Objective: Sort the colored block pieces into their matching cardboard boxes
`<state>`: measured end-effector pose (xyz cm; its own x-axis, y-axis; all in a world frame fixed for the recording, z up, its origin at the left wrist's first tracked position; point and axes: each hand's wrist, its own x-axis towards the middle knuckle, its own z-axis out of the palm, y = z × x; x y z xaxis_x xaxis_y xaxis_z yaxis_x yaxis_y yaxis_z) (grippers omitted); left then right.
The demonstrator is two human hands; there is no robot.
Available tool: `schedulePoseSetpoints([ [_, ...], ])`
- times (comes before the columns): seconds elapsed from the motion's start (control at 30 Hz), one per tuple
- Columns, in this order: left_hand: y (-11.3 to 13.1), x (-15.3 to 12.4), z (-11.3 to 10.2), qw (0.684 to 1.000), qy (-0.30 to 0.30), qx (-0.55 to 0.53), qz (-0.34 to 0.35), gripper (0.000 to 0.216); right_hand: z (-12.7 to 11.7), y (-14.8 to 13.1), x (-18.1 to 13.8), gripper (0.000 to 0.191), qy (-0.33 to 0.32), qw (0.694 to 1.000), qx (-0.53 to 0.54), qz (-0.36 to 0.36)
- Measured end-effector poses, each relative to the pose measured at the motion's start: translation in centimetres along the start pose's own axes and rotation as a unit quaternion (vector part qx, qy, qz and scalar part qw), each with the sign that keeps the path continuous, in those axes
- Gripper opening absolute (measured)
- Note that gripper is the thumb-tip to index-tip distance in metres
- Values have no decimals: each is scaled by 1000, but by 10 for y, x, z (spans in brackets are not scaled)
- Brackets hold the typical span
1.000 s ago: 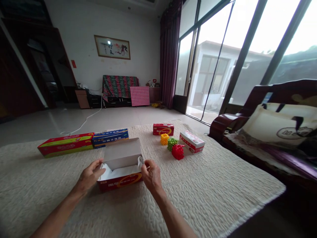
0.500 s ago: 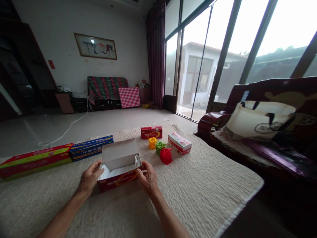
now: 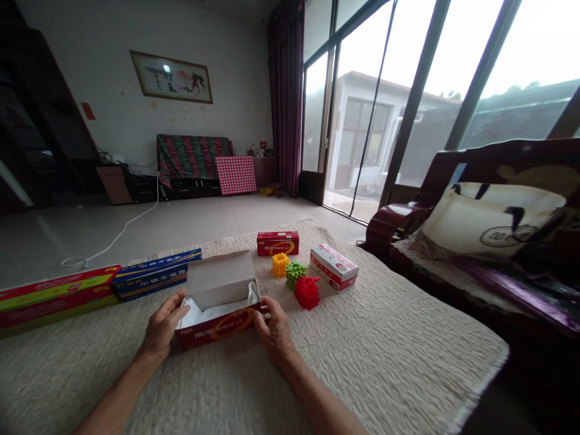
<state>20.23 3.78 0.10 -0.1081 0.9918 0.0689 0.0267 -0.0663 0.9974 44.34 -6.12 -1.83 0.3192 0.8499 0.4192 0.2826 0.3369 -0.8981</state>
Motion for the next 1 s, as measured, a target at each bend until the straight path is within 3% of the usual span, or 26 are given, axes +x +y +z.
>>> schedulePoseSetpoints([
  [0.33, -9, -1, 28, 991, 36, -126, 20, 55, -5, 2, 23, 22, 16, 999, -13, -30],
  [0.7, -2, 3, 16, 979, 63, -188, 51, 46, -8, 5, 21, 27, 30, 1000, -2, 2],
  [0.9, 0, 11, 3, 976, 63, -210, -1, 41, -7, 3, 21, 28, 31, 1000, 4, 4],
  [1.0, 2, 16, -7, 981, 107, -140, 77, 39, -7, 3, 21, 30, 28, 1000, 6, 1],
])
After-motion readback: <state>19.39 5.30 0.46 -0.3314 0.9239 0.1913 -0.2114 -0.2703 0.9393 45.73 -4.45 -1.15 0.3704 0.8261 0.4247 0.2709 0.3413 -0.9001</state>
